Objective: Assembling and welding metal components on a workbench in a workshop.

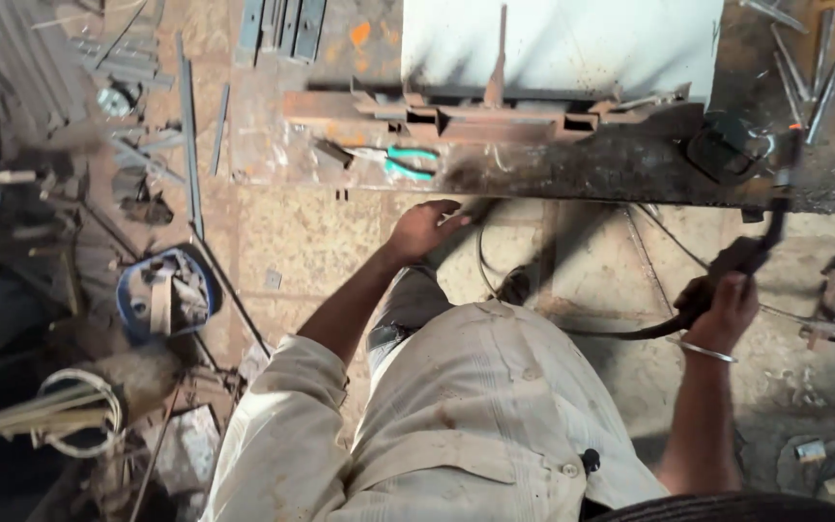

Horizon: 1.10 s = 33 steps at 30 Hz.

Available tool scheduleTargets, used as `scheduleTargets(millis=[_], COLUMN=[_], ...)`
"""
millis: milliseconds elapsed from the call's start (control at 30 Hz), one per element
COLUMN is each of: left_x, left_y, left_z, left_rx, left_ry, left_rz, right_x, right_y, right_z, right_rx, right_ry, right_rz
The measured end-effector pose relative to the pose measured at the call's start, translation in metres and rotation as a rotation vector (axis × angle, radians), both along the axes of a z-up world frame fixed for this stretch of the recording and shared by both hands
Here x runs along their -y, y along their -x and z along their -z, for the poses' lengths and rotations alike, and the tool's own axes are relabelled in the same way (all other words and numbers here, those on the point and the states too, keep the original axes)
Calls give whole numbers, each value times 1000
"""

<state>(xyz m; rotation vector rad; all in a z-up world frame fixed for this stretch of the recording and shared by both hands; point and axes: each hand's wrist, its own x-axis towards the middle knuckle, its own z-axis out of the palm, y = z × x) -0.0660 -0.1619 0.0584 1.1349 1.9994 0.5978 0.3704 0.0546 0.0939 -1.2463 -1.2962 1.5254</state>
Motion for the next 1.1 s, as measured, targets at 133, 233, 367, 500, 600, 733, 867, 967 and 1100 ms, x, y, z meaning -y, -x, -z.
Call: scheduleTargets(millis=[133,233,367,500,600,733,867,967,1100], left_x=[-15,-13,-3,7,30,82,146,177,170], left_y=[37,59,88,119,143,172,180,173,172], left_z=[-31,-49,-35,-35,-25,-32,-13,8,16], left_rx=[180,237,364,387,382,308,460,473,560], left_ry=[-143,-130,-190,-167,-232,-303,-301,-254,-214], left_rz=[35,32,34,57,-73,-360,-664,-755,-748], right_x=[-5,-7,-9,-21,-47,-63,-76,-68,-21], right_y=[57,142,303,467,550,600,598,592,579], right_z=[-67,-136,-214,-199,-120,-35,26,40,-9], right_rx=[-127,-146,113,619,874,937,1097,1262,1165], right_ry=[-17,-36,-142,-311,-708,-327,-92,-391,-917], right_rz=[-28,-220,-578,-726,-855,-1064,-1150,-1065,-674])
